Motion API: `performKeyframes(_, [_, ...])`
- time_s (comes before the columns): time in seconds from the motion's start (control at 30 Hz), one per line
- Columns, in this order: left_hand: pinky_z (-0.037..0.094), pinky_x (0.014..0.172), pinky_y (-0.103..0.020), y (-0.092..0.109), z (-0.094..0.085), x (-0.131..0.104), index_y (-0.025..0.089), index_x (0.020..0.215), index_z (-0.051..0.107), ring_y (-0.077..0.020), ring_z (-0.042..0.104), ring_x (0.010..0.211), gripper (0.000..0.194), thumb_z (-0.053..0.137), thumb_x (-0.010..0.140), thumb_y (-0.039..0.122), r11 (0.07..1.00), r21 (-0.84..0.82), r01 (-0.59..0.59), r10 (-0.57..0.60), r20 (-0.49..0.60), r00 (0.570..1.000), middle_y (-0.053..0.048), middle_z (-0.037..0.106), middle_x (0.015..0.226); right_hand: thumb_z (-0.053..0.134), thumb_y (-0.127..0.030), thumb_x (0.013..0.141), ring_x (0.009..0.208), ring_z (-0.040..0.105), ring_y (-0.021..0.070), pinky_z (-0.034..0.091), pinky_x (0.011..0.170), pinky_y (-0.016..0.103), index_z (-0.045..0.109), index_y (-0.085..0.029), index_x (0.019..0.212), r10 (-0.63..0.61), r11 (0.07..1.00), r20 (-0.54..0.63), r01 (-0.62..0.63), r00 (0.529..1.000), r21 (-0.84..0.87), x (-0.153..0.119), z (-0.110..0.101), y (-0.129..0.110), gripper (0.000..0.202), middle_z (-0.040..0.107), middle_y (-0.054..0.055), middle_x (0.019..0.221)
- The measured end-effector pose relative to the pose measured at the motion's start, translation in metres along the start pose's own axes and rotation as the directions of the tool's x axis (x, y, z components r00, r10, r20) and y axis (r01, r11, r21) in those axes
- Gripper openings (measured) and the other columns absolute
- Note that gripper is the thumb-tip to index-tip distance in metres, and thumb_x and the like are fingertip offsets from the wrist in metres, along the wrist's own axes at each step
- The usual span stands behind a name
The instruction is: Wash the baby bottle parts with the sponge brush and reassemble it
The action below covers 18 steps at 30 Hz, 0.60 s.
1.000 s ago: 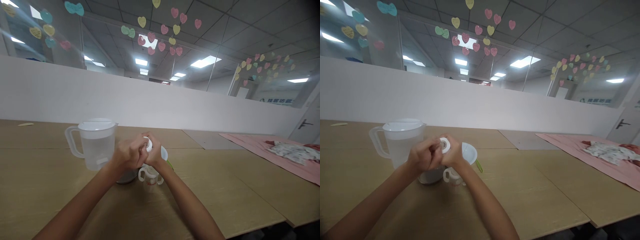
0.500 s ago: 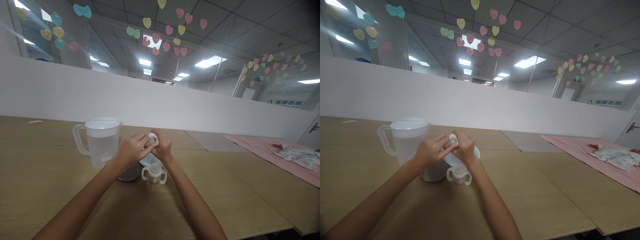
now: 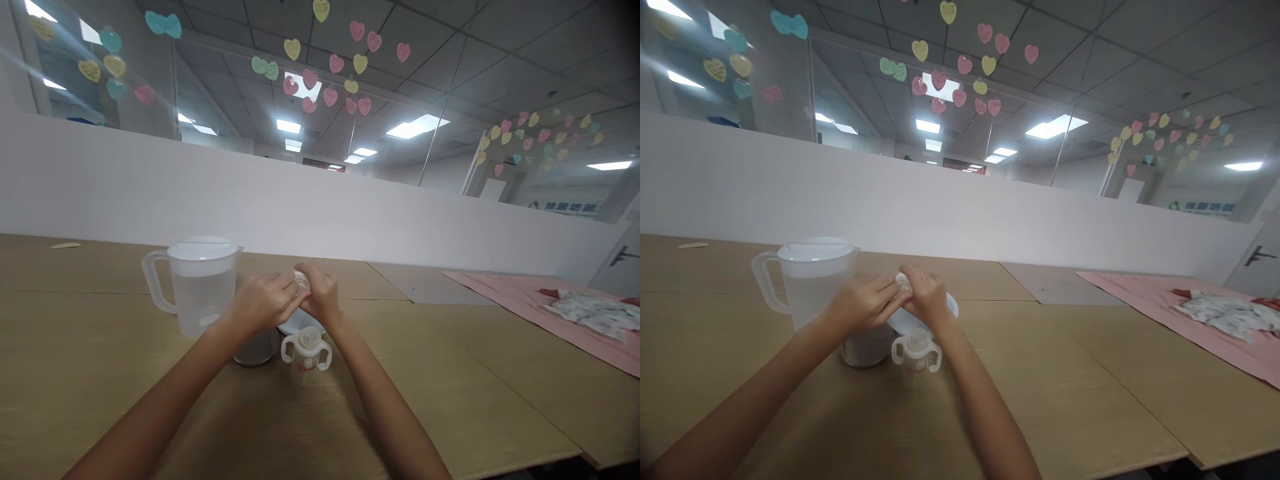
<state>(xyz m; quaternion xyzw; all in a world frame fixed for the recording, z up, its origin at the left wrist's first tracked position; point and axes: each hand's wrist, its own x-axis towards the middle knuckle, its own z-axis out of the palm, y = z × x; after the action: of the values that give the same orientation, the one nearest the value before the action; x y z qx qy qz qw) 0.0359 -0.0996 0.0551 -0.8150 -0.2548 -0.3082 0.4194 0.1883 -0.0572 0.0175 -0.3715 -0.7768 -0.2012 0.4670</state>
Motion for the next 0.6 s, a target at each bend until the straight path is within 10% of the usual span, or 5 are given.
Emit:
performKeyframes(0.2, [0.034, 0.05, -0.025, -0.005, 0.001, 0.001, 0.013, 0.067, 0.061, -0.0143, 0.055, 0.058, 0.043, 0.035, 0.089, 0.039, 0.97, -0.139, 0.2, -0.169, 0.211, 0.963, -0.007, 0.061, 0.068, 0.048, -0.021, 0.069, 0.091, 0.054, 0.019, 0.043, 0.073, 0.027, 0.049, -0.021, 0.108, -0.04, 0.997, 0.168, 0.027, 0.985, 0.079, 0.011, -0.015, -0.008, 0.039, 0.058, 0.007, 0.103])
performKeyframes(0.4, [0.03, 0.049, -0.025, -0.017, -0.012, 0.002, 0.016, 0.065, 0.06, -0.0142, 0.054, 0.058, 0.05, 0.036, 0.082, 0.056, 0.922, -0.205, 0.328, -0.262, 0.29, 0.92, -0.004, 0.062, 0.068, 0.048, -0.015, 0.068, 0.089, 0.053, 0.0178, 0.042, 0.072, 0.025, 0.052, -0.02, 0.099, -0.08, 0.994, 0.105, 0.072, 0.991, 0.077, 0.015, -0.025, -0.016, 0.032, 0.055, 0.006, 0.098])
performKeyframes(0.6, [0.028, 0.049, -0.024, -0.018, -0.013, 0.001, 0.016, 0.055, 0.053, -0.0118, 0.049, 0.051, 0.052, 0.034, 0.083, 0.055, 0.881, -0.344, 0.326, -0.18, 0.395, 0.901, -0.001, 0.058, 0.058, 0.056, -0.035, 0.074, 0.073, 0.054, 0.0159, 0.039, 0.065, 0.025, 0.056, -0.02, 0.08, 0.149, 0.989, -0.029, -0.149, 0.988, 0.012, 0.02, -0.039, -0.013, 0.017, 0.059, 0.003, 0.081])
